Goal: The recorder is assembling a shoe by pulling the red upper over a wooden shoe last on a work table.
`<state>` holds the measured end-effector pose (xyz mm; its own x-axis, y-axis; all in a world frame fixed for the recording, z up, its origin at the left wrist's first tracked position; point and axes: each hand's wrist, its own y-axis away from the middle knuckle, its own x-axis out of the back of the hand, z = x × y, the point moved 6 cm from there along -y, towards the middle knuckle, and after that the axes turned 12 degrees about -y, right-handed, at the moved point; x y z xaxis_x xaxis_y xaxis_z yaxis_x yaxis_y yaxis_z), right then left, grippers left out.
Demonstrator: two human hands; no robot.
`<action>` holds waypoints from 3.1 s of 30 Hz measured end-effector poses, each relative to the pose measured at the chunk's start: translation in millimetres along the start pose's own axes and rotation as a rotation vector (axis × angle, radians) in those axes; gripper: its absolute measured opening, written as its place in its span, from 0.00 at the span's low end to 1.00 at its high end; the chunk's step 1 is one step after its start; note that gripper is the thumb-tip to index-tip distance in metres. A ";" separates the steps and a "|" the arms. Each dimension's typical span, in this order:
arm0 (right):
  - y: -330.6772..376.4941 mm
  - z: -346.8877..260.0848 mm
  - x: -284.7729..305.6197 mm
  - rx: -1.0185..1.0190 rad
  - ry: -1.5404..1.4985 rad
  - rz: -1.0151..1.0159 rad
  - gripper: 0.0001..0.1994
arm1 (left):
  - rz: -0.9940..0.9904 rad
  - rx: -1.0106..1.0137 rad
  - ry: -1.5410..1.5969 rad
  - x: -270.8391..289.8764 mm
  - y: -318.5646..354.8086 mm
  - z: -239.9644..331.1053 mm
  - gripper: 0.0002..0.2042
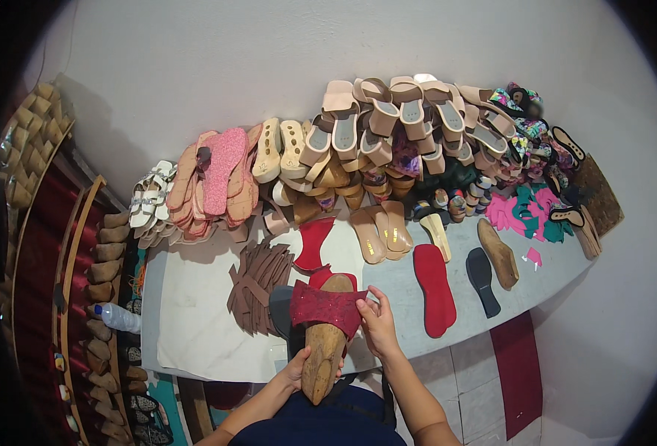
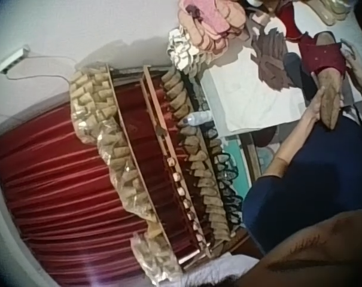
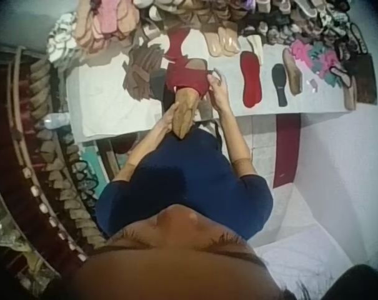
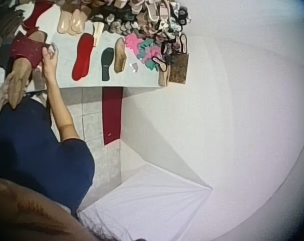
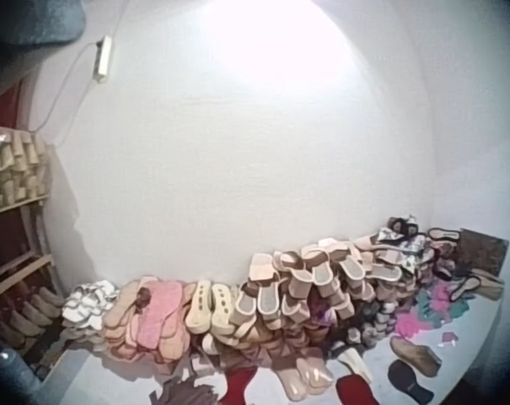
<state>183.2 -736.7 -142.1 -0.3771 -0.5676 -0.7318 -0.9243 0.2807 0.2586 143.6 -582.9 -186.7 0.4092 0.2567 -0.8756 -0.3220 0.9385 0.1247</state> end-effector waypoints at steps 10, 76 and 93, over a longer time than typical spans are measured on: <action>-3.3 12.0 1.1 0.046 -0.208 -0.043 0.25 | 0.056 0.005 -0.018 3.1 -0.3 -1.4 0.37; 1.7 -53.9 -112.2 0.405 1.041 -0.437 0.27 | 0.168 0.022 -0.125 3.7 -10.6 11.7 0.31; 6.8 -39.9 -74.4 0.766 1.565 -0.089 0.07 | 0.244 0.005 -0.105 14.1 -9.8 33.3 0.31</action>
<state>202.6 -723.4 -60.7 -0.4545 -0.6185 0.6410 -0.8832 0.2191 -0.4147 181.0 -580.8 -184.7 0.4060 0.4976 -0.7665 -0.4181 0.8470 0.3283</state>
